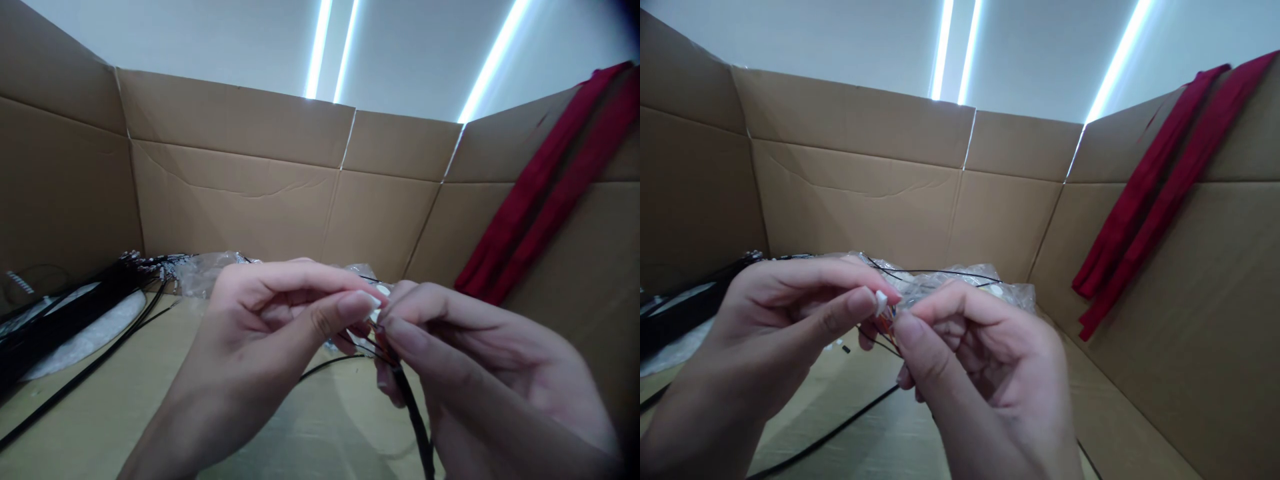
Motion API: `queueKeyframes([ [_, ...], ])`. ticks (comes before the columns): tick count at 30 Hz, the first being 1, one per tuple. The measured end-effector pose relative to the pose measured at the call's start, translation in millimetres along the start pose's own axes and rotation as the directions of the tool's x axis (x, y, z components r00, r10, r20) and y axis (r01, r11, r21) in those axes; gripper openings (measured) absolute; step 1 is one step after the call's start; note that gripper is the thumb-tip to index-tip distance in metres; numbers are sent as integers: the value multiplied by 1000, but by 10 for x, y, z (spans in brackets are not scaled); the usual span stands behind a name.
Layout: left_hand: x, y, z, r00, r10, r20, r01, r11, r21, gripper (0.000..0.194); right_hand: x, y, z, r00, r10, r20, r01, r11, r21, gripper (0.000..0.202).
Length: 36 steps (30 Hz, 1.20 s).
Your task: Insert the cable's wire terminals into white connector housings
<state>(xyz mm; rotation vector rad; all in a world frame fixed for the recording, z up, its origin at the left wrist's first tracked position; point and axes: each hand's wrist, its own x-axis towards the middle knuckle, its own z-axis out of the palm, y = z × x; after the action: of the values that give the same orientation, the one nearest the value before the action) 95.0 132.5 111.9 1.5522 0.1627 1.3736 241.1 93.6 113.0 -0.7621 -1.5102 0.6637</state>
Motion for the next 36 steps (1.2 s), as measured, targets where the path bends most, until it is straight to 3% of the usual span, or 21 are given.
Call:
queueKeyframes([
  [13, 14, 37, 44, 998, 46, -45, -42, 996, 83, 7, 7, -19, 15, 996, 63, -69, -62, 998, 14, 16],
  [17, 15, 19, 54, 996, 32, -83, -23, 994, 105, 7, 37, -9, 45, 997, -2, -73, -3, 998, -61, 16],
  [19, 6, 4, 46, 995, 36, -96, -28, 996, 84, 9, 32, 19, 77, 990, -109, -90, 97, 987, -131, 12],
  [22, 4, -26, 33, 993, 37, -109, -33, 999, 37, 11, -12, 57, 141, 929, -316, -192, 250, 920, -304, 7],
  [24, 14, -41, 30, 992, 16, -126, -14, 1000, 20, 9, -55, 62, 184, 873, -404, -275, 254, 856, -451, 5],
  [28, 25, -30, 38, 991, 13, -136, -8, 999, 41, 7, -104, 46, 252, 839, -409, -359, 157, 814, -560, 4],
  [31, 4, 0, 50, 990, 20, -138, -9, 997, 78, 10, -82, 54, 262, 818, -434, -379, 179, 817, -548, 9],
  [36, -31, 1, 55, 988, 94, -123, -77, 987, 138, 17, -21, 102, 166, 881, -378, -286, 231, 869, -437, 12],
])
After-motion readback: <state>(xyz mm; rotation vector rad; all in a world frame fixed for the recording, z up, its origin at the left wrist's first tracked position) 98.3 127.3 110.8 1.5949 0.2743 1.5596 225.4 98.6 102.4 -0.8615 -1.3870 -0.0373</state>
